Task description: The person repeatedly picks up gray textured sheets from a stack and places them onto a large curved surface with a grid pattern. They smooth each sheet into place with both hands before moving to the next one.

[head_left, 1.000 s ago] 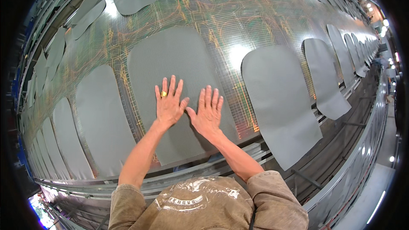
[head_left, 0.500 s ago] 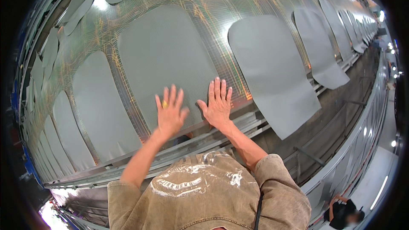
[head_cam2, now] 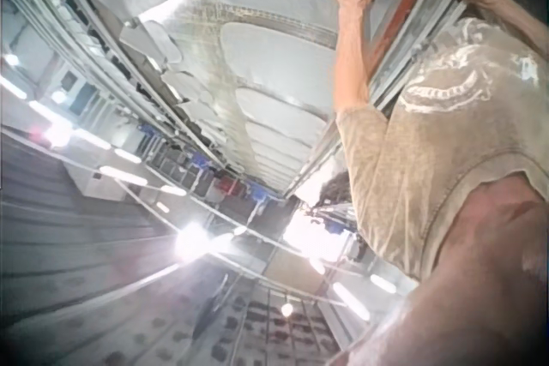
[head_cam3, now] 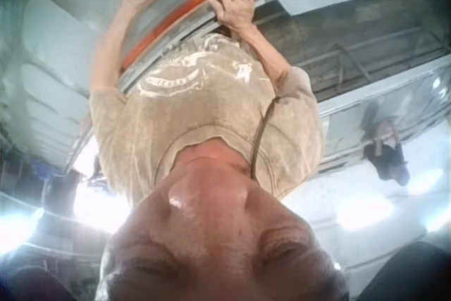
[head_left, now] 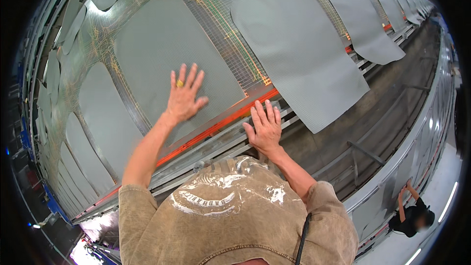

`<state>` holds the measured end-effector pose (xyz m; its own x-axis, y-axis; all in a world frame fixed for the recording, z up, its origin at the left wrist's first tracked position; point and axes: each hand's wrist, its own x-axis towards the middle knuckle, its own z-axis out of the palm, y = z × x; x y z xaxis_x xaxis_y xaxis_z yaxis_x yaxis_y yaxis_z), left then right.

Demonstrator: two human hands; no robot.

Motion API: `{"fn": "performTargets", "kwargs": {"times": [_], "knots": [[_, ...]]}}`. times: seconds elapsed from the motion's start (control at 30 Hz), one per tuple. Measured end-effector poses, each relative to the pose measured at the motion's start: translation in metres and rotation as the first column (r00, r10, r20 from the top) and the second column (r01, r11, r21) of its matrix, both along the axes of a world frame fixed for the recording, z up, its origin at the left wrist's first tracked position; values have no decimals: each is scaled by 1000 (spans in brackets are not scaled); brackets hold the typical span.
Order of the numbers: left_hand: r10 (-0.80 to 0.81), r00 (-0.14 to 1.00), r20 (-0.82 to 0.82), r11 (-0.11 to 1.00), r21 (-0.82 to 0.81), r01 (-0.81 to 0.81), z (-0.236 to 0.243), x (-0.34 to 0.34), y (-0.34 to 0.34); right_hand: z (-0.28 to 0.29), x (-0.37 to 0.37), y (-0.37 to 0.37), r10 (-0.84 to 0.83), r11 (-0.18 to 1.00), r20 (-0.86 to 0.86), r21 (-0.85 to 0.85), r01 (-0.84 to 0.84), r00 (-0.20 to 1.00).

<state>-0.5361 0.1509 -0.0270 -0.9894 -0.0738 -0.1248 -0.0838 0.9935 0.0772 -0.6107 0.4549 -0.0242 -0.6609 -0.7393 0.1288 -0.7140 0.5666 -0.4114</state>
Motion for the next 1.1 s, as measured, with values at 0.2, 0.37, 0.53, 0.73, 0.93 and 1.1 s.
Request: {"fn": "performTargets", "kwargs": {"times": [0.2,0.37,0.53,0.73,0.93,1.1], "knots": [[-157,968,195,981,142,130,15,48,68,-5,0,-3,16,998,-40,-60,-19,999],[-256,937,236,958,189,214,20,67,76,-6,-1,-4,5,993,-47,-118,-10,999],[0,999,51,999,54,-3,4,31,67,-9,0,-2,-9,991,-97,-131,-4,995],[-151,988,-6,982,116,151,12,-14,102,-6,1,-3,-10,993,-143,-121,-8,990],[-174,982,-72,970,159,183,5,-2,109,-1,3,0,38,992,-150,-117,-56,988],[-182,982,-51,977,103,186,8,-9,110,2,-2,0,28,987,-137,-155,-49,990]]}}
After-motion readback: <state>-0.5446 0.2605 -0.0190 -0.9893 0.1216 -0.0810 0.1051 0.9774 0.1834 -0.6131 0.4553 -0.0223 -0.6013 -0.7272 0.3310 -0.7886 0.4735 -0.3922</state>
